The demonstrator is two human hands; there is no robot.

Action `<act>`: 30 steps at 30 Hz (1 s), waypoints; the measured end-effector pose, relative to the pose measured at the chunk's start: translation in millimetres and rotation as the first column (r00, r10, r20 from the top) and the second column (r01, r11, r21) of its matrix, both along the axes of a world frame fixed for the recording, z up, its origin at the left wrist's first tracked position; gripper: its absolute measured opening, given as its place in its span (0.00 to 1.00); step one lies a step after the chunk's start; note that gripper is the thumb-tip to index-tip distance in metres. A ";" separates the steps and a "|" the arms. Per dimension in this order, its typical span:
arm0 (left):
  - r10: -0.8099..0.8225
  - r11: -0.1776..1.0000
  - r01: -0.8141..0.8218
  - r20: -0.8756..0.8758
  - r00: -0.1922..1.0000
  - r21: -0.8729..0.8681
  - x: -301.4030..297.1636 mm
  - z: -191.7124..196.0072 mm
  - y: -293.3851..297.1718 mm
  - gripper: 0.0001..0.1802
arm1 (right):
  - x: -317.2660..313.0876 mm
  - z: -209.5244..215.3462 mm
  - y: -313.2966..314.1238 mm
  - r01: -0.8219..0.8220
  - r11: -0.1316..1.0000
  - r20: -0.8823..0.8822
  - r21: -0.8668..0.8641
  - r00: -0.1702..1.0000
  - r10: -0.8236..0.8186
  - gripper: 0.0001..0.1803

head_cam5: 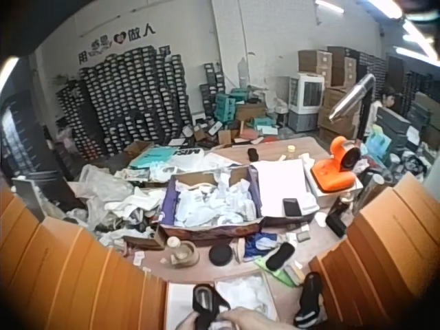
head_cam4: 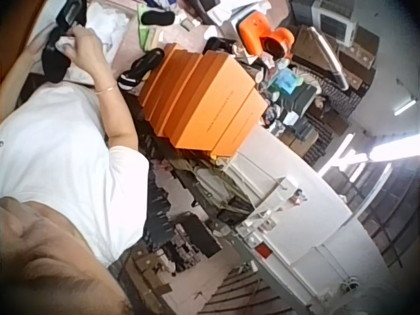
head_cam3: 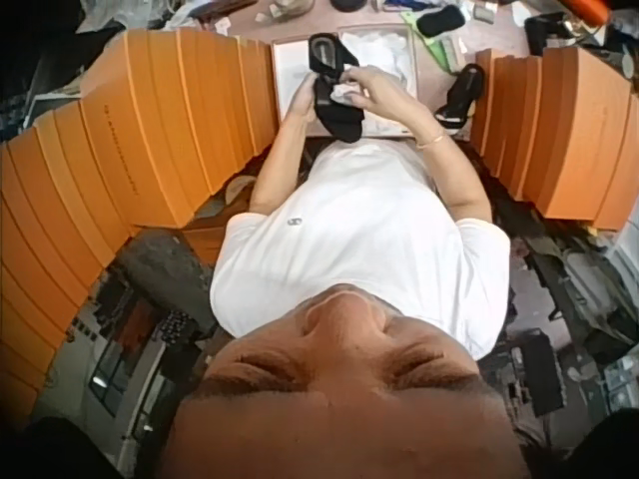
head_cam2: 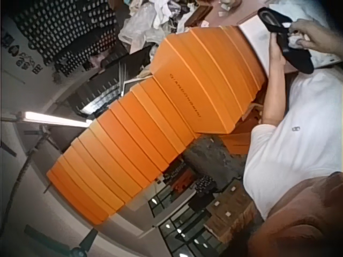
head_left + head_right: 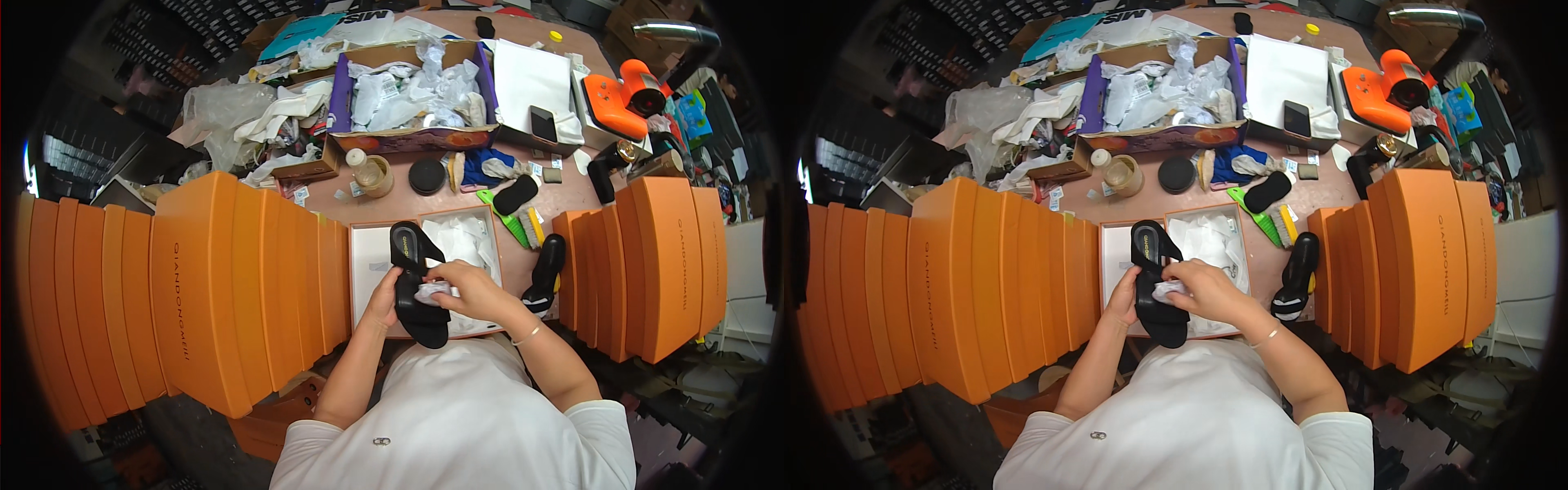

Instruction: Inspecting, brushing, and packing women's high-heeled shoes into boxes for shipping.

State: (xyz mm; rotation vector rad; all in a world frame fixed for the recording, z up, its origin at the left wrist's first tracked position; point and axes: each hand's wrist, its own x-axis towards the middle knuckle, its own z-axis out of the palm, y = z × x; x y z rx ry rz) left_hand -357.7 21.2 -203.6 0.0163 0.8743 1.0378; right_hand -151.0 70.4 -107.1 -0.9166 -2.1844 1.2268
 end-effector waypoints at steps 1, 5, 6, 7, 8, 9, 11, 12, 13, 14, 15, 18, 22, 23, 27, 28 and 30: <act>-0.005 0.999 0.003 0.058 0.998 0.034 15.5 5.5 -5.7 0.20 | -10.8 0.4 -2.7 -0.026 0.996 0.062 -0.081 0.998 0.031 0.18; 0.038 0.999 -0.034 0.211 0.977 -0.026 32.2 -3.9 -29.7 0.25 | -25.2 -20.0 -26.6 0.043 0.998 -0.026 -0.043 0.999 -0.044 0.16; 0.016 0.999 -0.011 0.169 0.985 -0.031 29.9 -1.5 -29.3 0.25 | -22.8 -23.1 -33.1 0.098 0.994 -0.024 -0.053 0.995 -0.099 0.16; -0.002 0.999 0.007 0.133 0.991 -0.033 27.6 5.7 -27.5 0.25 | -18.0 -26.4 -39.8 0.147 0.987 -0.018 -0.060 0.989 -0.148 0.15; -0.020 0.999 0.023 0.096 0.995 -0.034 24.8 13.6 -26.0 0.25 | -15.1 -32.9 -49.0 0.105 0.994 -0.025 -0.023 0.994 -0.106 0.17; -0.042 0.998 0.047 0.095 0.995 -0.052 18.1 22.7 -29.0 0.24 | -17.6 -32.5 -56.5 0.067 0.998 -0.085 -0.017 0.994 -0.068 0.18; -0.044 0.998 0.048 0.133 0.990 -0.028 12.7 7.2 -34.2 0.23 | -12.5 -26.5 -63.1 -0.018 0.996 -0.091 -0.082 0.996 0.010 0.25; -0.015 0.999 0.020 0.136 0.991 -0.037 14.1 12.4 -33.6 0.23 | -14.1 -23.6 -64.6 0.012 1.000 -0.001 0.029 1.000 -0.012 0.26; -0.006 0.996 0.007 0.011 1.000 -0.089 18.0 19.7 -31.0 0.22 | -20.1 -21.8 -64.6 0.026 0.989 0.078 0.148 0.996 -0.038 0.28; -0.001 0.990 -0.015 -0.114 0.993 -0.141 24.7 24.6 -29.4 0.22 | -25.2 -19.4 -64.8 0.031 0.964 0.152 0.265 0.986 -0.074 0.30; 0.027 0.992 -0.041 -0.115 0.993 -0.119 25.8 24.4 -28.5 0.22 | -29.5 -15.0 -61.2 -0.003 0.970 0.205 0.245 0.977 -0.049 0.33; -0.050 0.996 0.049 -0.018 0.999 -0.070 15.9 26.7 -20.5 0.22 | -21.4 -30.1 -56.5 -0.082 0.979 0.125 0.185 0.990 0.059 0.33; -0.068 0.991 0.085 0.161 0.985 -0.104 7.6 26.5 -21.7 0.23 | -8.4 -36.1 -62.1 -0.108 0.994 -0.028 0.032 0.994 0.109 0.31; -0.078 0.992 0.088 0.112 0.991 -0.095 7.3 12.9 -27.2 0.21 | -9.3 -29.7 -66.0 -0.121 0.992 0.020 0.032 0.993 0.120 0.30; -0.071 0.997 0.072 -0.089 0.993 0.001 9.7 11.3 -31.5 0.20 | -14.2 -18.9 -57.8 -0.205 0.979 0.203 0.008 0.959 0.199 0.22; -0.084 0.996 0.084 -0.073 0.994 -0.003 1.7 9.4 -29.2 0.20 | -9.3 -28.3 -52.6 -0.236 0.972 0.143 -0.011 0.961 0.235 0.20; -0.098 0.995 0.097 -0.061 0.993 -0.026 -0.1 12.5 -25.8 0.21 | -7.6 -31.7 -55.0 -0.207 0.976 0.106 0.059 0.974 0.200 0.19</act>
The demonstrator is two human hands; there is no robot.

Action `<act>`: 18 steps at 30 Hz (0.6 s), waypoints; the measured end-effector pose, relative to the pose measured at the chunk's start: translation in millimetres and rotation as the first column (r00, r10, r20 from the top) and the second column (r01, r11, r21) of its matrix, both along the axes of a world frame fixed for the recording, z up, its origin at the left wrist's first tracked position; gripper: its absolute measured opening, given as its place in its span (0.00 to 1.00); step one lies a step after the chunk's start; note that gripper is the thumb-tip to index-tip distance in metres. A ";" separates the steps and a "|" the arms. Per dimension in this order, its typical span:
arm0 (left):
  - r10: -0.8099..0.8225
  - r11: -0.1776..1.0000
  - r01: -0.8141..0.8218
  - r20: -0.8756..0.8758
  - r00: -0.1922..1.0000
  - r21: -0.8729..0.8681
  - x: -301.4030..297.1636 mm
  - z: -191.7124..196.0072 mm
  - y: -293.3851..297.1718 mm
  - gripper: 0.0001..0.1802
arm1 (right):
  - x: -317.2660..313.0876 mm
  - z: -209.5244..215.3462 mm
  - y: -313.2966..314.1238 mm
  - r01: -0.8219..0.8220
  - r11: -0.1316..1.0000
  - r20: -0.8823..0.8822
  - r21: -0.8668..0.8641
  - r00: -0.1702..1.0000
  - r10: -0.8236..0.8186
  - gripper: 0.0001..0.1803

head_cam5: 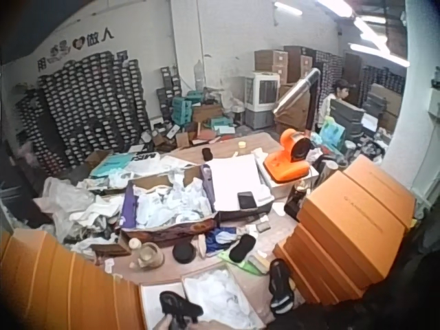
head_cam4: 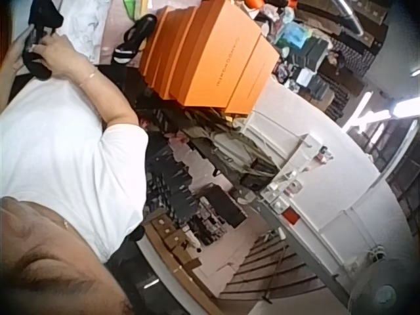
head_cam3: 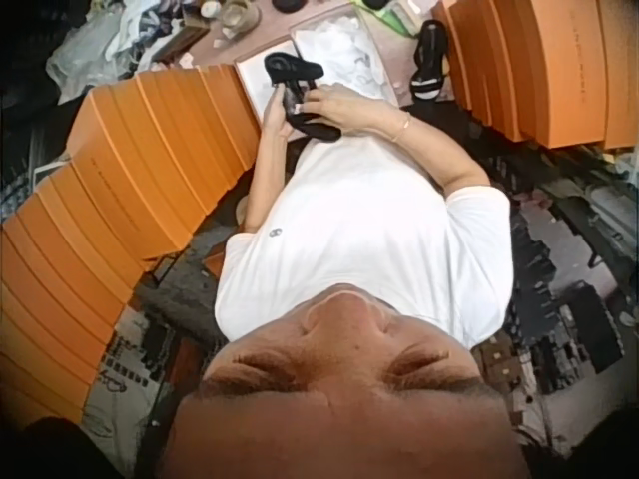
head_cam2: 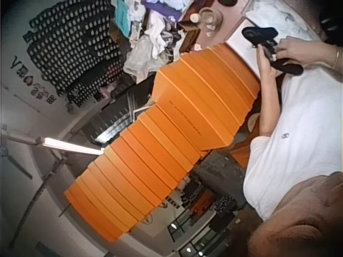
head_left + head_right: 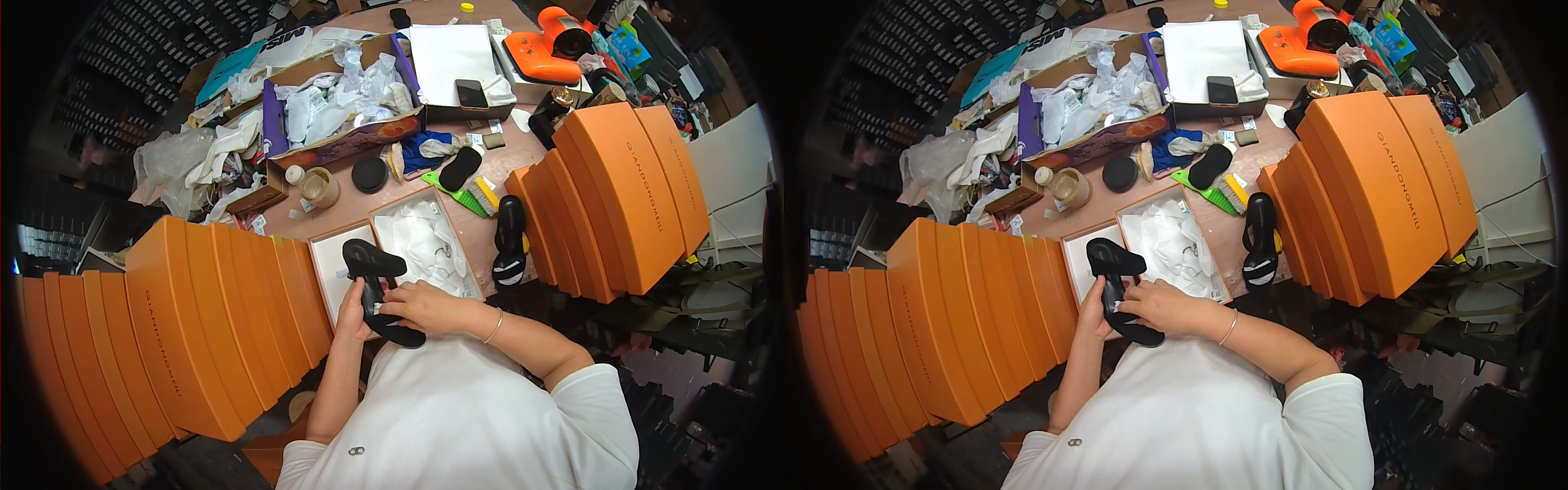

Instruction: Inspecting, brushing, and packing women's high-heeled shoes into boxes for shipping.

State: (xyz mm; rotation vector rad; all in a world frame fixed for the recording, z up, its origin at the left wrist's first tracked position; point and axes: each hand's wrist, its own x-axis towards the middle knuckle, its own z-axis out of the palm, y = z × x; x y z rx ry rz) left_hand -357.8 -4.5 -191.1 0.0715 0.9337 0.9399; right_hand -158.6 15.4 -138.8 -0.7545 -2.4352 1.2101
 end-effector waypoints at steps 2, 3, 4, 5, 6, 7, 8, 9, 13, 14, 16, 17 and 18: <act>-0.001 0.999 0.000 -0.011 1.000 -0.037 5.2 11.8 3.2 0.21 | -8.5 6.1 -12.6 0.123 0.976 -0.004 0.180 0.992 -0.124 0.21; 0.010 0.990 -0.006 0.030 0.999 -0.144 8.0 19.0 3.5 0.22 | -18.3 1.4 -14.0 0.188 0.942 -0.133 0.277 0.979 -0.156 0.24; 0.004 0.988 0.004 0.046 0.999 -0.152 7.7 17.3 0.5 0.22 | -18.1 -0.5 -15.6 0.166 0.967 -0.134 0.194 0.981 -0.141 0.25; -0.002 0.987 0.012 0.062 0.998 -0.160 7.1 12.7 -2.9 0.22 | -17.3 -1.1 -17.0 0.141 0.984 -0.136 0.109 0.983 -0.126 0.25; -0.011 0.986 0.022 0.068 0.998 -0.165 0.8 8.5 -3.7 0.22 | -20.9 -2.9 -16.5 0.118 0.993 -0.149 0.026 0.982 -0.113 0.26; -0.016 0.995 0.018 0.026 1.000 -0.097 -5.0 5.4 -3.2 0.22 | -17.7 -8.9 -19.8 0.084 0.989 -0.215 -0.126 0.970 -0.110 0.25; -0.011 0.997 0.012 0.012 1.000 -0.071 -7.9 3.0 -3.7 0.22 | -15.1 -9.7 -24.0 0.116 0.979 -0.205 -0.167 0.967 -0.150 0.25; 0.005 0.999 -0.005 0.000 1.000 -0.044 -5.0 2.8 -3.0 0.21 | -14.4 0.6 -24.9 0.137 0.969 -0.192 -0.206 0.965 -0.177 0.25; 0.075 0.994 -0.063 -0.157 0.985 0.085 12.0 15.0 7.8 0.18 | -27.8 16.0 -21.7 0.295 0.952 -0.108 -0.083 0.947 -0.303 0.22; 0.086 0.989 -0.061 -0.194 0.977 0.133 12.8 19.4 10.3 0.18 | -32.0 14.0 -22.7 0.307 0.950 -0.084 -0.046 0.947 -0.310 0.21; 0.030 0.994 -0.015 -0.139 0.990 0.111 14.8 36.9 10.9 0.17 | -36.5 11.1 -27.9 0.265 0.956 -0.140 -0.126 0.949 -0.282 0.21; -0.031 0.990 0.056 -0.180 0.983 0.132 16.1 34.9 16.4 0.17 | -30.0 11.8 -26.5 0.232 0.957 -0.101 -0.172 0.963 -0.251 0.23; -0.079 0.981 0.116 -0.227 0.971 0.153 12.4 32.9 21.6 0.17 | -25.8 17.7 -23.3 0.188 0.958 -0.070 -0.219 0.976 -0.207 0.25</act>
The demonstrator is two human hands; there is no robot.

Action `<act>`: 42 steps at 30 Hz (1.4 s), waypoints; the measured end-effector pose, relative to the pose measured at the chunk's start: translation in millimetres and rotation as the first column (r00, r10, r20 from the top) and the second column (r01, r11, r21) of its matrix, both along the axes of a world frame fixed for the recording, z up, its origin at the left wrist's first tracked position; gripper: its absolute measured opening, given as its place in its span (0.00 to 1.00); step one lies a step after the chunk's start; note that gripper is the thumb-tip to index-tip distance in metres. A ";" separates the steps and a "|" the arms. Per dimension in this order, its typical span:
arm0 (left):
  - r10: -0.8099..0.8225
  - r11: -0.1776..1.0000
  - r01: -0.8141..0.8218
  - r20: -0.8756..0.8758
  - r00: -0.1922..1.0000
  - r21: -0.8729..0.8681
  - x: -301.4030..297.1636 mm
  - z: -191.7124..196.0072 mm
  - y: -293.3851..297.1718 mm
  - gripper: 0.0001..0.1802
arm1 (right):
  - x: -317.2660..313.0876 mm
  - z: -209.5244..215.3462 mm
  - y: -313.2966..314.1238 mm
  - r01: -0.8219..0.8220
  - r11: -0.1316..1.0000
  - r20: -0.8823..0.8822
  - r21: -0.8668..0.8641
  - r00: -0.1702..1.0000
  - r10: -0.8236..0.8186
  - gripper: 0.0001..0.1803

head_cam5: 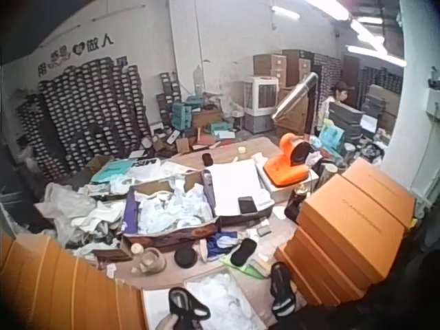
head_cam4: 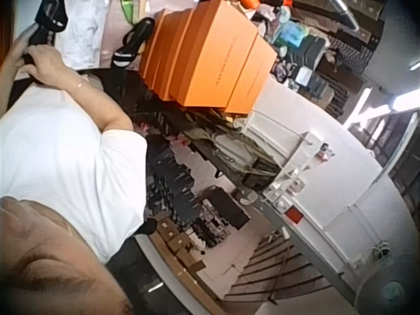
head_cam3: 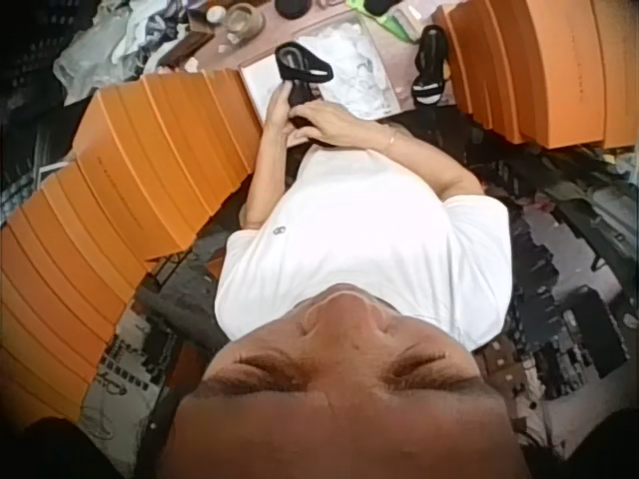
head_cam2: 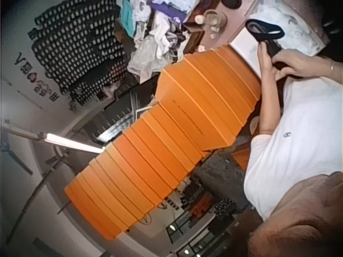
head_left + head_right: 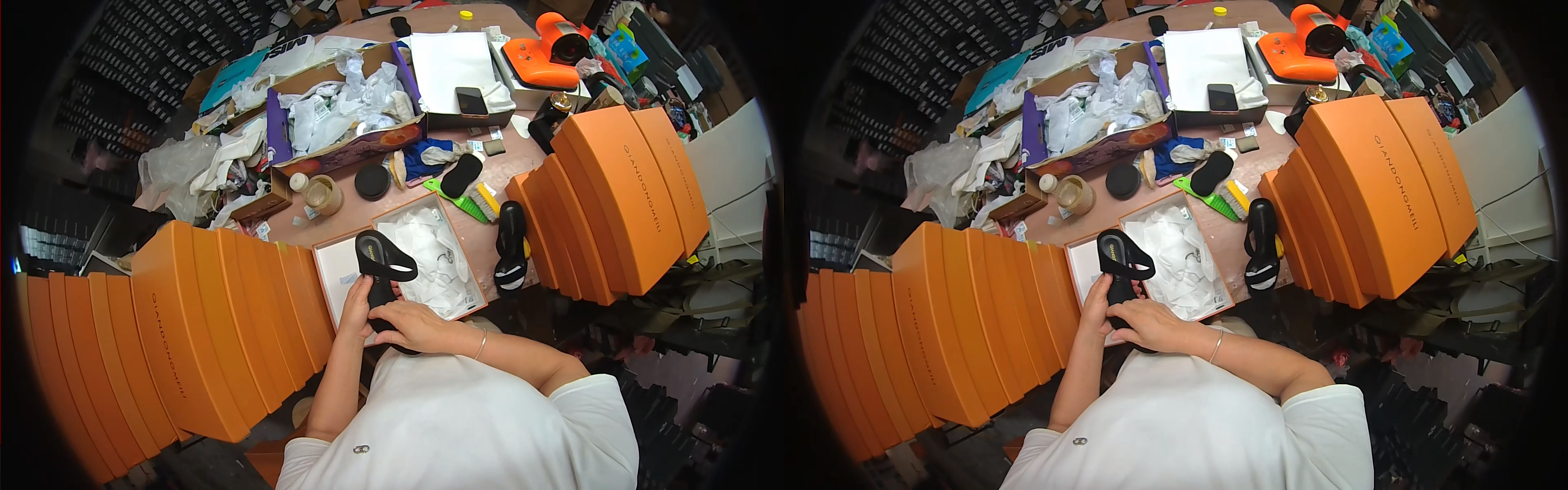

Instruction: Inspecting, brushing, and packing women's high-heeled shoes into boxes for shipping.

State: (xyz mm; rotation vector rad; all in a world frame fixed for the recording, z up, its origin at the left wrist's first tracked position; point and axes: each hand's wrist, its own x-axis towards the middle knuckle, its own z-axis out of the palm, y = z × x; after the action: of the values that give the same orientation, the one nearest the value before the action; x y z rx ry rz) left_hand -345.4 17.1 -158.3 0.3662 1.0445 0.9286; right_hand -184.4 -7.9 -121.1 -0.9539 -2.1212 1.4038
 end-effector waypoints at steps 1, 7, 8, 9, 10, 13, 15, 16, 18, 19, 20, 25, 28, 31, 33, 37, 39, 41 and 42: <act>-0.100 0.995 0.100 -0.022 0.995 0.014 -8.0 -1.9 9.4 0.17 | 5.6 11.3 3.7 0.028 0.990 -0.008 0.138 1.000 -0.027 0.28; -0.816 0.578 0.812 -0.063 0.574 -0.086 -4.4 29.1 60.2 0.20 | 88.6 57.8 26.4 -0.201 0.855 0.478 0.477 0.876 -0.061 0.52; -0.891 0.381 0.920 -0.229 0.391 0.089 9.3 2.1 56.9 0.20 | 95.7 47.9 28.7 -0.273 0.790 0.441 0.549 0.897 0.003 0.47; -0.856 0.239 0.945 -0.411 0.313 0.221 29.0 -7.7 54.2 0.20 | 99.4 30.6 25.8 -0.283 0.820 0.402 0.498 0.913 0.070 0.45; -0.772 0.073 0.947 -0.583 0.252 0.313 45.2 -15.5 54.3 0.19 | 103.1 19.3 24.5 -0.297 0.845 0.353 0.445 0.925 0.139 0.42; -0.783 0.622 0.783 -0.001 0.622 0.000 65.3 -2.7 83.3 0.18 | 136.5 29.4 28.3 0.053 0.963 0.133 0.263 0.987 -0.091 0.38; -0.565 0.738 0.662 -0.419 0.711 0.129 64.3 -24.6 102.0 0.17 | 164.4 15.3 14.0 0.284 0.927 -0.032 -0.245 0.953 -0.301 0.35; -0.415 0.621 0.778 -0.803 0.428 0.094 68.1 -30.9 109.7 0.18 | 177.7 0.1 6.0 0.305 0.752 -0.098 -0.584 0.893 -0.439 0.34; -0.317 0.309 0.932 -0.944 -0.090 -0.192 79.7 -34.5 97.3 0.18 | 187.3 -18.4 -3.1 0.064 0.540 -0.427 -0.839 0.537 -0.727 0.33; -0.187 0.166 0.918 -0.925 -0.329 -0.360 85.8 -37.3 86.9 0.19 | 189.6 -22.0 -4.0 -0.016 0.501 -0.456 -0.865 0.443 -0.772 0.33; -0.141 0.215 0.917 -0.940 -0.312 -0.337 89.0 -52.1 76.1 0.20 | 191.9 -27.7 -5.1 -0.102 0.467 -0.471 -0.878 0.344 -0.812 0.33; -0.059 0.379 0.918 -0.993 -0.102 -0.117 80.7 -88.7 69.3 0.15 | 195.1 -39.4 -2.2 -0.464 0.431 -0.538 -0.774 0.123 -0.834 0.34; -0.057 0.379 0.925 -0.998 -0.022 -0.042 73.1 -50.1 74.3 0.09 | 196.8 -41.2 2.1 -0.520 0.428 -0.556 -0.739 0.113 -0.823 0.35; -0.028 0.428 0.903 -0.998 0.057 0.039 62.7 -12.5 76.9 0.09 | 192.0 -41.3 2.0 -0.521 0.443 -0.570 -0.730 0.105 -0.815 0.36; 0.048 0.552 0.813 -0.980 0.193 0.187 55.3 -1.4 74.3 0.11 | 184.4 -36.7 -0.9 -0.506 0.446 -0.566 -0.738 0.104 -0.818 0.36; 0.051 0.380 0.924 -0.997 -0.063 -0.039 96.8 0.8 34.0 0.23 | 172.7 -29.5 -15.2 -0.335 0.445 -0.510 -0.830 0.135 -0.849 0.35; 0.287 0.365 0.929 -0.941 -0.179 -0.065 102.7 -56.7 7.1 0.26 | 162.0 -27.4 -26.4 -0.291 0.457 -0.509 -0.841 0.138 -0.850 0.34; 0.313 0.374 0.927 -0.944 -0.103 0.023 97.6 -104.1 -1.8 0.26 | 150.4 -22.2 -46.8 -0.236 0.458 -0.491 -0.857 0.105 -0.865 0.34; 0.235 0.402 0.908 -0.972 0.023 0.118 91.2 -116.1 3.4 0.25 | 143.4 -18.8 -58.9 -0.211 0.467 -0.492 -0.859 0.089 -0.866 0.33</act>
State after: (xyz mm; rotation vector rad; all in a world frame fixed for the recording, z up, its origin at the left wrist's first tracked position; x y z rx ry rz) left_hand -254.2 20.5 -274.4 2.4078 1.4008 0.3354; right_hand -41.0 -66.7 -139.9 -0.4547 -0.0203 1.8369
